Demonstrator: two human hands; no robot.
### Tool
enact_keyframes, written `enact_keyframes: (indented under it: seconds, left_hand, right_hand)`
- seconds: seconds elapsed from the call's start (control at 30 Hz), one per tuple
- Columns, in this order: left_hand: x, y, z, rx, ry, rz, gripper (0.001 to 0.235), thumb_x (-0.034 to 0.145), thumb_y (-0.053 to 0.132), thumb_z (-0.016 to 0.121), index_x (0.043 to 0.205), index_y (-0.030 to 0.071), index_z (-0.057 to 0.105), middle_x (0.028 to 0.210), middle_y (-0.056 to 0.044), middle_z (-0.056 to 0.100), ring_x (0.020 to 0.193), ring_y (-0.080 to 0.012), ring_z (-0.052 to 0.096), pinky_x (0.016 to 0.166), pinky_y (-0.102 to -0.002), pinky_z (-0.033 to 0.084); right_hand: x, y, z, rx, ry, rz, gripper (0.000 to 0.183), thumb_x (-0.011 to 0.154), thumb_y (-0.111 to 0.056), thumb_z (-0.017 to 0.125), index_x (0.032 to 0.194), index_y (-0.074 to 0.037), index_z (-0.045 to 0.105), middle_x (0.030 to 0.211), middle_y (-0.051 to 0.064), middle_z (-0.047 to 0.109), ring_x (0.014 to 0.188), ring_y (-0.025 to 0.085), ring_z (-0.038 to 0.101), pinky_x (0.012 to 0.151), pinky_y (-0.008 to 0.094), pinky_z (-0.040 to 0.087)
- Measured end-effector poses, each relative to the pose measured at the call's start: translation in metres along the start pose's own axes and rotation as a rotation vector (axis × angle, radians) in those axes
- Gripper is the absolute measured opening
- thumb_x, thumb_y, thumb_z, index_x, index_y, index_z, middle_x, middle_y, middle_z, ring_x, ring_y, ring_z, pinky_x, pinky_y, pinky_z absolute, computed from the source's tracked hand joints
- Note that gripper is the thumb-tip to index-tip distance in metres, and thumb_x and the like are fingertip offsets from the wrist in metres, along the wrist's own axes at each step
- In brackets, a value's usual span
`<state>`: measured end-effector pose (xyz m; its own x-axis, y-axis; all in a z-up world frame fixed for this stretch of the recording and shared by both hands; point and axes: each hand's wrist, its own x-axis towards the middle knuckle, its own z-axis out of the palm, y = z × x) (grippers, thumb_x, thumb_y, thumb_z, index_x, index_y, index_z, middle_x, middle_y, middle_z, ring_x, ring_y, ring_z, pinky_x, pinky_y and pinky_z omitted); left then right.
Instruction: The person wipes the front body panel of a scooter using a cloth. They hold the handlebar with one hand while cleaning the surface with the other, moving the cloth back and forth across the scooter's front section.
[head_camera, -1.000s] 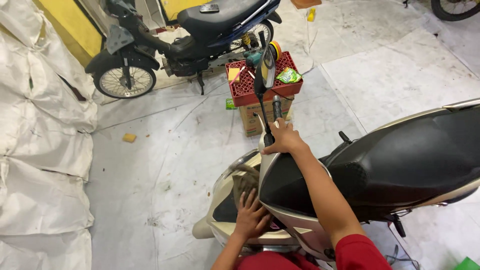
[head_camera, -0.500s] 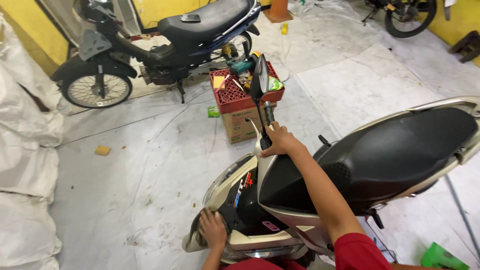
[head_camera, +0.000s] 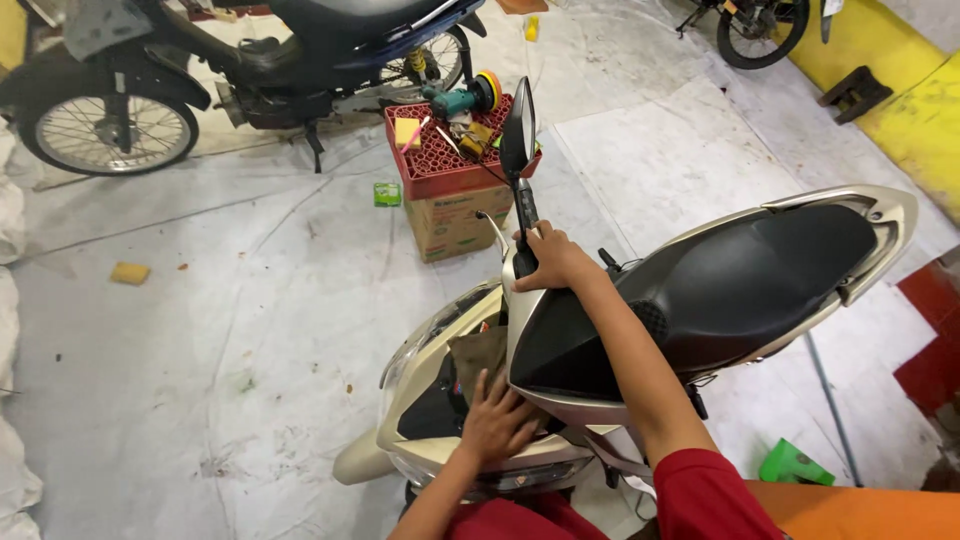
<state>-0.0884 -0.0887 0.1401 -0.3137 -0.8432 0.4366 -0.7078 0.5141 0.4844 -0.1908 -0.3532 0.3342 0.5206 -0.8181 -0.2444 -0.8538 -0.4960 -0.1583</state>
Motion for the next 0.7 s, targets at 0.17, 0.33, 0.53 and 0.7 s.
enact_keyframes:
  seconds: [0.17,0.33,0.53,0.7]
  left_hand:
    - [-0.025,-0.028,-0.009,0.049,0.142,-0.111,0.048,0.097,0.049,0.055,0.136,0.021,0.061,0.163,-0.016,0.039,0.153,-0.0387,0.026,0.121,-0.063,0.011]
    - [-0.074,-0.073,0.007,0.099,0.224,-0.528,0.06,0.101,0.046,0.045,0.158,0.03,0.039,0.166,-0.016,0.031,0.154,-0.0382,0.024,0.122,-0.06,0.015]
    - [-0.081,-0.075,0.026,0.037,0.205,-1.153,0.062,0.103,0.048,0.034,0.164,0.035,0.024,0.169,-0.015,0.021,0.154,-0.0414,0.019,0.118,-0.068,0.013]
    - [-0.046,-0.029,0.043,0.089,0.171,-1.082,0.067,0.105,0.049,0.036,0.165,0.024,0.02,0.168,-0.021,0.018,0.153,-0.046,0.015,0.113,-0.076,0.009]
  right_hand:
    - [-0.001,0.0,0.0,0.011,0.013,-0.033,0.104,0.061,-0.059,0.084,0.15,-0.024,0.045,0.143,0.019,0.044,0.128,0.046,0.051,0.099,0.053,0.05]
    - [-0.001,0.0,0.001,0.037,0.025,-0.038,0.104,0.059,-0.059,0.086,0.148,-0.022,0.046,0.144,0.019,0.043,0.128,0.045,0.051,0.101,0.052,0.05]
    - [-0.001,-0.001,-0.005,0.016,-0.002,-0.015,0.104,0.06,-0.059,0.085,0.149,-0.022,0.046,0.148,0.019,0.04,0.128,0.046,0.05,0.101,0.054,0.049]
    - [0.007,0.017,0.018,-0.003,0.0,-0.034,0.117,0.058,-0.062,0.088,0.151,-0.01,0.04,0.153,0.021,0.035,0.129,0.048,0.047,0.101,0.056,0.047]
